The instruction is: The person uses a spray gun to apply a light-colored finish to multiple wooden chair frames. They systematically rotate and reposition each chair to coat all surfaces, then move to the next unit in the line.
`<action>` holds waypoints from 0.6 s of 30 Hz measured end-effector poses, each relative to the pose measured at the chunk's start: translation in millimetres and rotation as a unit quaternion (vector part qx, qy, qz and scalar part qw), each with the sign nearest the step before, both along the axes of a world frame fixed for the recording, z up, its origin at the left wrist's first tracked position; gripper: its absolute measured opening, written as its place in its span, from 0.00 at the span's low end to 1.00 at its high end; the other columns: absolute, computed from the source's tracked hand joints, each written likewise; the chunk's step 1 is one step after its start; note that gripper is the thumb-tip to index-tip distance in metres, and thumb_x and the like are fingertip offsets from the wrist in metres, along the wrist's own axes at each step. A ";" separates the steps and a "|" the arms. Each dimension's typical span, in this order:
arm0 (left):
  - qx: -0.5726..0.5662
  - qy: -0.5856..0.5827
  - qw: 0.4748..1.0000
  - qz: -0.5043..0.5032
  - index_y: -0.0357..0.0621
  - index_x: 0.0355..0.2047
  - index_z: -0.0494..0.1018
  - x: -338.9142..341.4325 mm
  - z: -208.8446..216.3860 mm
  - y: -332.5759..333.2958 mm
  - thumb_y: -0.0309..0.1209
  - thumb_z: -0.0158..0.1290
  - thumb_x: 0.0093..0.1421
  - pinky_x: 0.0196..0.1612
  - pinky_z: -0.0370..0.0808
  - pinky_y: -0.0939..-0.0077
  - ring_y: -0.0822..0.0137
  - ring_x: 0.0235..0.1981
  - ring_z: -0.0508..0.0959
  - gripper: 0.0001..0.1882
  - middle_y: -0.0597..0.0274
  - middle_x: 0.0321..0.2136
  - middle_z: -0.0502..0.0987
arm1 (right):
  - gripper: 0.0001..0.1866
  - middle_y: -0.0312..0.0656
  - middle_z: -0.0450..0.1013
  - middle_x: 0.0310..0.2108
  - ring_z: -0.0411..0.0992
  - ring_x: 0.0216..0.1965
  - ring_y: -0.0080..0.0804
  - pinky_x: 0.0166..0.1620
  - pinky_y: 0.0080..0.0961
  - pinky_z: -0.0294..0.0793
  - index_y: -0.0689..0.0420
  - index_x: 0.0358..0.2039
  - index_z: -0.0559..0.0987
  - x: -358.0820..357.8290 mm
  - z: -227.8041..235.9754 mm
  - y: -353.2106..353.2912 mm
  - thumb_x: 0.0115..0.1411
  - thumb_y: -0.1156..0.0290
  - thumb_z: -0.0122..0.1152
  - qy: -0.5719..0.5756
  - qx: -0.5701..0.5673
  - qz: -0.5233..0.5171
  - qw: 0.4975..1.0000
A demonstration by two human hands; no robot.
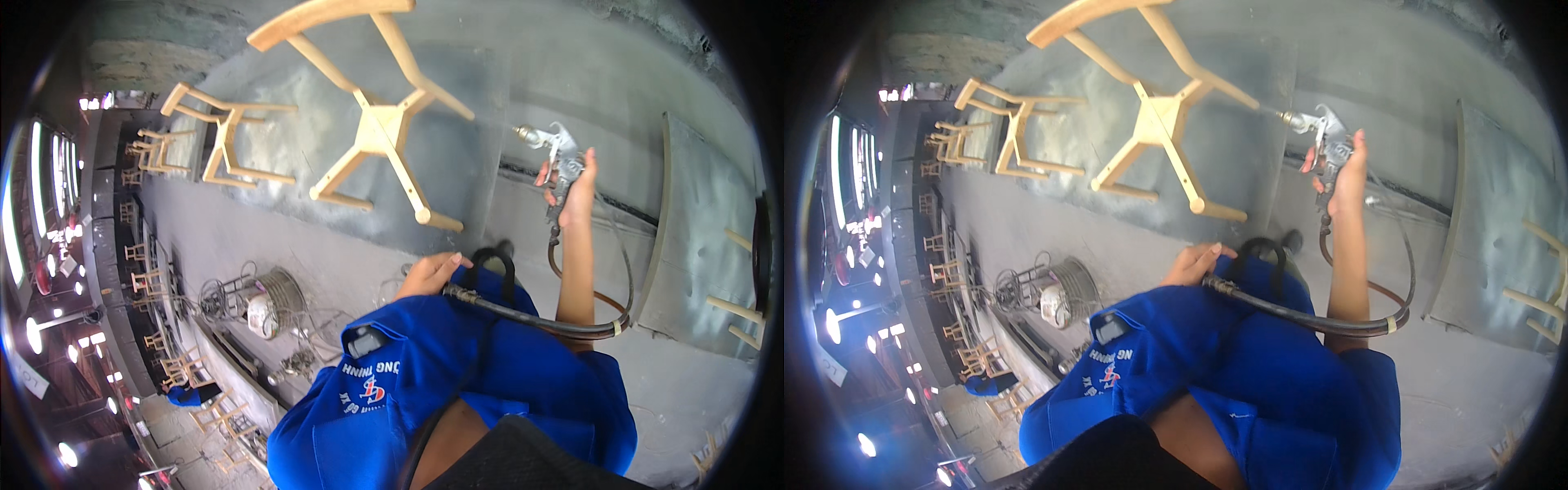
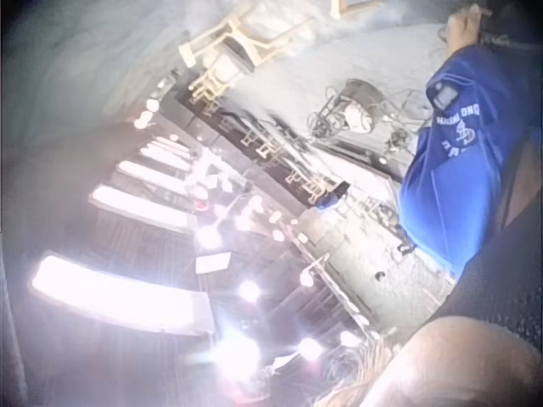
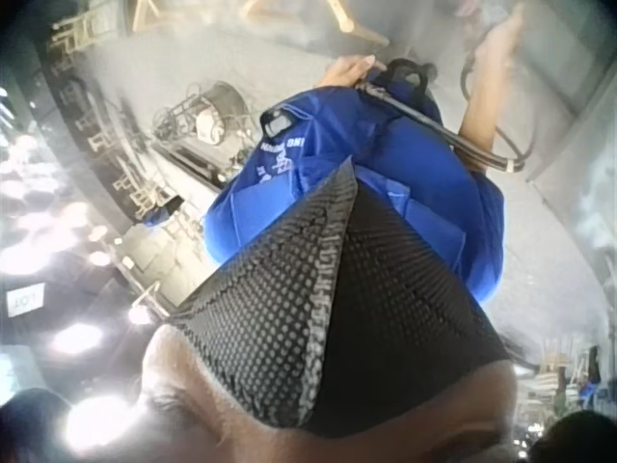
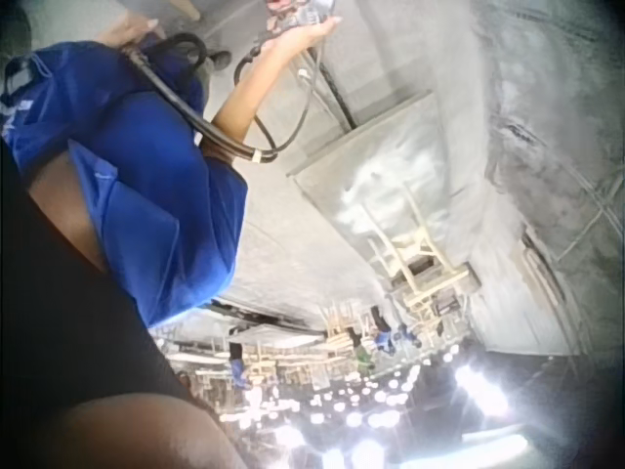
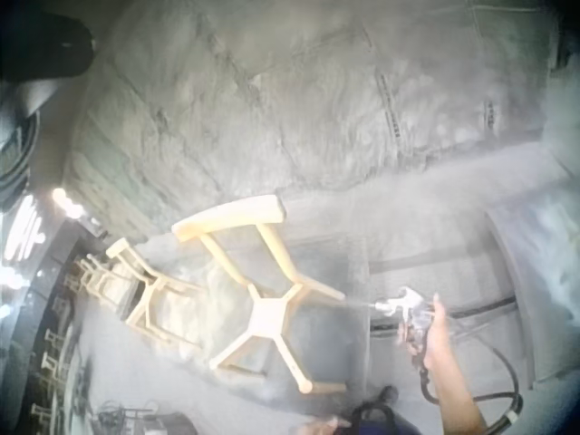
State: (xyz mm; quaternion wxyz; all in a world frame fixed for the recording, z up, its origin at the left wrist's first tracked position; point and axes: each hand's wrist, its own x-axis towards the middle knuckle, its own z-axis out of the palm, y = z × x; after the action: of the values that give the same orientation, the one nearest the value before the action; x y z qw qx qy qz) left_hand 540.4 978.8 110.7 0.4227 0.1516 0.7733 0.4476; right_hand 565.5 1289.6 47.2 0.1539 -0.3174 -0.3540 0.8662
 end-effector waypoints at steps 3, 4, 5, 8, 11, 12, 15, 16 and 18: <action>-0.009 0.008 1.000 -0.016 0.40 0.45 0.82 2.0 -3.8 -3.9 0.50 0.44 0.72 0.34 0.66 0.73 0.71 0.28 0.69 0.26 0.64 0.23 0.71 | 0.37 0.40 0.75 0.22 0.75 0.22 0.29 0.15 0.20 0.57 0.56 0.36 0.77 30.1 -57.8 -27.2 0.70 0.35 0.31 -0.113 0.017 0.022 0.993; -0.010 0.003 1.000 -0.010 0.40 0.45 0.82 1.7 -5.0 -6.2 0.49 0.44 0.72 0.35 0.67 0.73 0.70 0.29 0.69 0.26 0.63 0.23 0.73 | 0.36 0.39 0.75 0.21 0.74 0.20 0.28 0.15 0.21 0.57 0.56 0.34 0.77 44.7 -73.2 -35.2 0.69 0.35 0.35 -0.149 0.013 0.024 0.989; 0.006 0.017 1.000 -0.005 0.39 0.45 0.82 0.2 -6.7 -8.0 0.49 0.44 0.72 0.36 0.67 0.73 0.70 0.30 0.70 0.26 0.62 0.24 0.74 | 0.36 0.39 0.75 0.21 0.74 0.20 0.28 0.15 0.22 0.57 0.56 0.34 0.77 59.6 -86.7 -40.9 0.69 0.35 0.35 -0.184 0.012 0.021 0.983; -0.038 0.013 0.999 -0.015 0.38 0.43 0.81 -3.1 -9.8 -11.7 0.46 0.44 0.73 0.48 0.74 0.66 0.54 0.41 0.81 0.24 0.48 0.37 0.83 | 0.35 0.39 0.74 0.20 0.73 0.18 0.28 0.14 0.21 0.57 0.56 0.34 0.77 96.7 -113.7 -56.2 0.69 0.35 0.37 -0.274 0.025 0.015 0.961; -0.058 0.004 0.998 -0.030 0.39 0.43 0.81 -4.4 -9.7 -12.7 0.47 0.44 0.73 0.48 0.74 0.66 0.53 0.42 0.81 0.24 0.47 0.39 0.82 | 0.34 0.39 0.74 0.21 0.73 0.18 0.29 0.13 0.20 0.57 0.56 0.35 0.76 113.3 -114.2 -61.8 0.70 0.35 0.38 -0.336 0.050 0.017 0.940; -0.059 0.003 0.998 -0.032 0.39 0.43 0.81 -3.3 -9.3 -13.1 0.47 0.44 0.73 0.48 0.74 0.66 0.53 0.42 0.81 0.24 0.48 0.38 0.83 | 0.35 0.40 0.74 0.21 0.73 0.18 0.29 0.13 0.20 0.57 0.56 0.35 0.76 117.6 -109.3 -62.0 0.69 0.35 0.37 -0.335 0.054 0.030 0.940; -0.057 -0.016 0.997 -0.049 0.39 0.44 0.81 -0.8 -11.4 -13.3 0.47 0.44 0.73 0.46 0.73 0.67 0.57 0.40 0.79 0.24 0.50 0.36 0.82 | 0.36 0.41 0.75 0.21 0.73 0.18 0.29 0.13 0.21 0.57 0.58 0.36 0.76 130.7 -92.0 -65.5 0.69 0.35 0.36 -0.280 0.008 0.064 0.958; -0.051 -0.030 0.997 -0.050 0.39 0.45 0.81 0.9 -13.5 -14.2 0.46 0.44 0.73 0.44 0.72 0.69 0.61 0.37 0.77 0.24 0.52 0.33 0.81 | 0.36 0.41 0.75 0.21 0.73 0.18 0.29 0.13 0.21 0.57 0.58 0.36 0.77 135.3 -89.8 -66.3 0.70 0.35 0.35 -0.220 -0.018 0.088 0.971; -0.020 -0.010 0.997 -0.075 0.38 0.46 0.80 3.3 -18.5 -16.2 0.44 0.44 0.73 0.48 0.73 0.67 0.59 0.41 0.79 0.22 0.50 0.37 0.82 | 0.37 0.42 0.75 0.22 0.72 0.18 0.29 0.13 0.21 0.57 0.58 0.37 0.77 143.2 -92.9 -72.5 0.70 0.35 0.34 -0.197 -0.059 0.115 0.972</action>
State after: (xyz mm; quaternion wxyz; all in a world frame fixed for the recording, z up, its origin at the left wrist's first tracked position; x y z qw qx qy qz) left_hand 543.7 962.5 92.2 0.4657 0.1959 0.7642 0.4009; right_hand 708.6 1217.1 -45.7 -0.0381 -0.4472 -0.3598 0.8180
